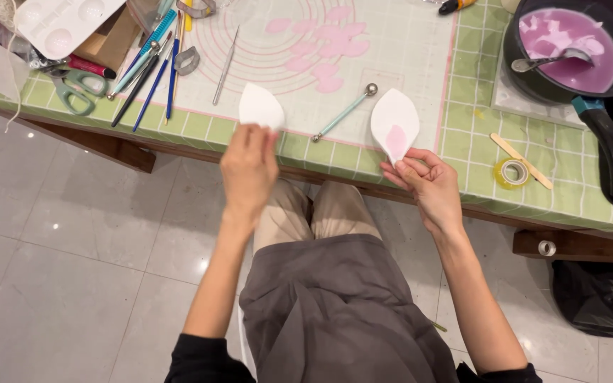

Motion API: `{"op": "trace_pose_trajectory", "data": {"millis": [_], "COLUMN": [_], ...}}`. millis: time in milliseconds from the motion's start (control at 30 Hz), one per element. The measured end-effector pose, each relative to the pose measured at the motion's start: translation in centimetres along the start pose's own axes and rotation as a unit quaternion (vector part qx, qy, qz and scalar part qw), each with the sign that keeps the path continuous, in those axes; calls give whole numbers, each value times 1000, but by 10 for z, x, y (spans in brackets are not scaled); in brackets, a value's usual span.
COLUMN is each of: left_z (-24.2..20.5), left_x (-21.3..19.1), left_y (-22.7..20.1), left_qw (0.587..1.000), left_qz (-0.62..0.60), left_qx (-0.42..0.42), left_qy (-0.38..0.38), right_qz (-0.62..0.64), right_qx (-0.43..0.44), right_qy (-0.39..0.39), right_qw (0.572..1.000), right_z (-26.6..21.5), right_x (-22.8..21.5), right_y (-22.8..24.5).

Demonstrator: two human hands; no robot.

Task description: Shaping and attaching small wax pieces to a petal-shaped template for candle making.

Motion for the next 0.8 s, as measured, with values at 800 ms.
{"op": "trace_pose_trajectory", "data": {"millis": [800], "left_z": [47], "left_x": [49], "left_y": [-143], "left_qw": [938], "left_qz": [-298], "left_qx": [105], "left_qy": [144], "right_qz": [-49], "right_qx": [-115], "right_qy": [-41], "right_qw": [991], "right_z": [-5], "right_x": [10], "right_y": [16]}}
Point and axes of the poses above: each hand's wrist, its own z-axis towards the middle knuckle, its own x-axis out of the palm, y = z × x, the point moved 9 cm from there along z, towards the middle knuckle, and after that the axes turned 4 degrees about x, right-handed, at the moved point
